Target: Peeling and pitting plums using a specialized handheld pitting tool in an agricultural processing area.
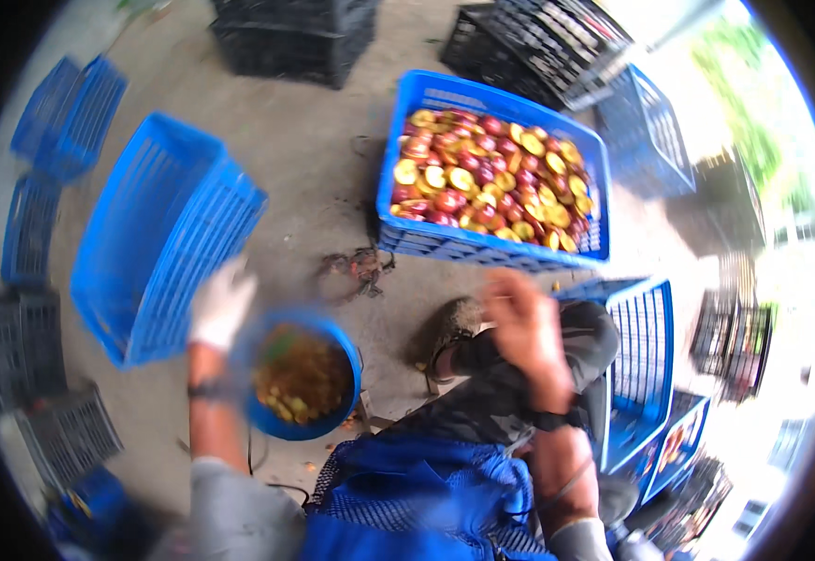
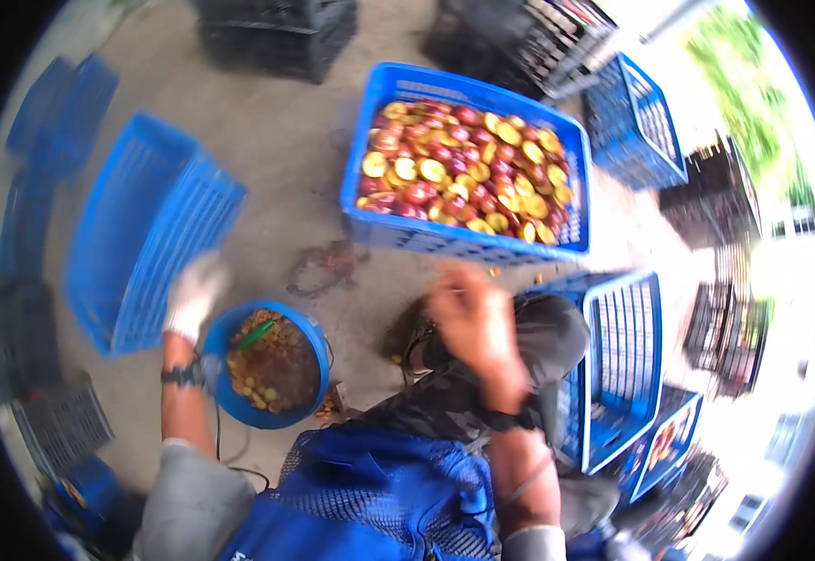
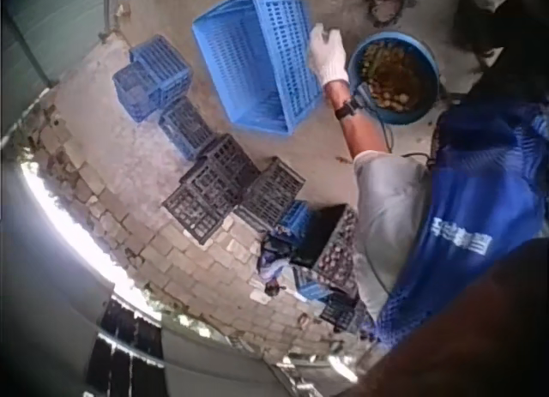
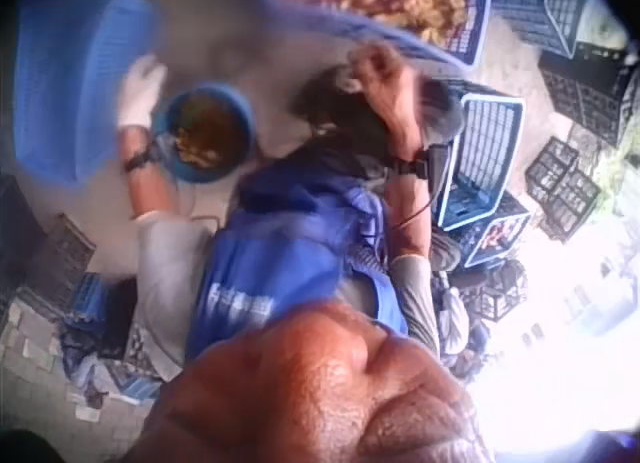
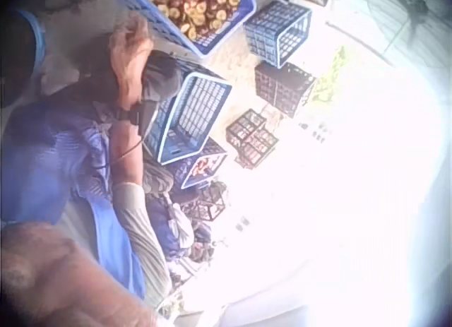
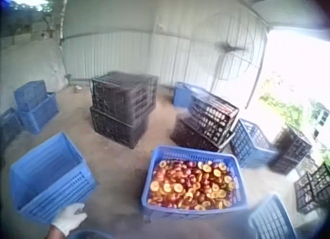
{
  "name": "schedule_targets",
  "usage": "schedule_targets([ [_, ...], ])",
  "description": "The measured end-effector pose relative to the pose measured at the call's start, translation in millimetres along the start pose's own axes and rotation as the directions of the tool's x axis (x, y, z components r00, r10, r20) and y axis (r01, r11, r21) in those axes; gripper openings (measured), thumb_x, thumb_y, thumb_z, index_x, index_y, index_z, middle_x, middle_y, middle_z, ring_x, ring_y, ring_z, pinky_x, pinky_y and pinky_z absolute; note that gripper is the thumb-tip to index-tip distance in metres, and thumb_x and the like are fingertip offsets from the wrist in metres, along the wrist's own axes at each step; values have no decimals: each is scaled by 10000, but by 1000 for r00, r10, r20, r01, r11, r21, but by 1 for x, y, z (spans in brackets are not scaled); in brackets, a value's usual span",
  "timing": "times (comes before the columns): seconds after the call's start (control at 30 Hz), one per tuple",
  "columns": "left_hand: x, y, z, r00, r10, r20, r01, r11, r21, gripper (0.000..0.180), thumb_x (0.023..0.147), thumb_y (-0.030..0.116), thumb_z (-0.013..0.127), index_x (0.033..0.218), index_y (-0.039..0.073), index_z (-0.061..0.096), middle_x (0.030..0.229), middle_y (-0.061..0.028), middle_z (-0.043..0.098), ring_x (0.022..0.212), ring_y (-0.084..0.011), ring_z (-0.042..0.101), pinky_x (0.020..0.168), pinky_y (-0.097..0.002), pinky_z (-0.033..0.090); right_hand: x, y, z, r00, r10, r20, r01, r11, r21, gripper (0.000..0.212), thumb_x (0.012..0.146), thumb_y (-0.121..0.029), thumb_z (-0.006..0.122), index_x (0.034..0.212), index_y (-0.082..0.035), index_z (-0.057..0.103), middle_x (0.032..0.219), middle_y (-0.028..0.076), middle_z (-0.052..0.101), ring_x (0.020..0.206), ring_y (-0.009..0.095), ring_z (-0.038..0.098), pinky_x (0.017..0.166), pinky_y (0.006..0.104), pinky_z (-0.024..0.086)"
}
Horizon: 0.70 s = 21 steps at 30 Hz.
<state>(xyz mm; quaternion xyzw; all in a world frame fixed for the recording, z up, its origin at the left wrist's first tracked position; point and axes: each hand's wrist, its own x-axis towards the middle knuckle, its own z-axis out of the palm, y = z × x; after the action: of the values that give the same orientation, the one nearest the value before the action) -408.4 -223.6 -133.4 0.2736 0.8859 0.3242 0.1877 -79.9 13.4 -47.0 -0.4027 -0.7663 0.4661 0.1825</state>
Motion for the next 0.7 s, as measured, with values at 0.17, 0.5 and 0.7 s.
schedule_targets([
  [0.17, 49, 127, 99, 991, -35, 126, 118, 648, -752, 530, 877, 287, 616, 1318, 16, 497, 1345, -136, 508, 1262, -223, 442, 1050, -335, 335, 56, 72, -135, 943, 73, -325, -103, 992, -76, 237, 868, -193, 642, 1019, -15, 601, 805, 45, 618, 622, 133, 576, 574, 246, 487],
  [0.5, 85, 134, 203, 980, -39, 196, 197, 20, -980, 378, 932, 236, 554, 1232, 6, 539, 1161, -92, 611, 1052, -183, 581, 938, -330, 464, 122, 243, -219, 870, 190, -454, -436, 726, -532, 764, 851, -503, 605, 1309, 78, 413, 1273, 289, 498, 1203, 385, 472, 1008, 437, 377],
  [0.7, 75, 163, 177, 929, -160, 335, 297, -221, -929, 323, 924, 277, 545, 1126, 32, 601, 1104, -108, 646, 999, -226, 613, 927, -368, 476, 141, 302, -197, 840, 116, -530, -466, 652, -597, 517, 953, -372, 462, 1253, 49, 439, 1075, 330, 581, 979, 482, 564, 829, 505, 452],
])
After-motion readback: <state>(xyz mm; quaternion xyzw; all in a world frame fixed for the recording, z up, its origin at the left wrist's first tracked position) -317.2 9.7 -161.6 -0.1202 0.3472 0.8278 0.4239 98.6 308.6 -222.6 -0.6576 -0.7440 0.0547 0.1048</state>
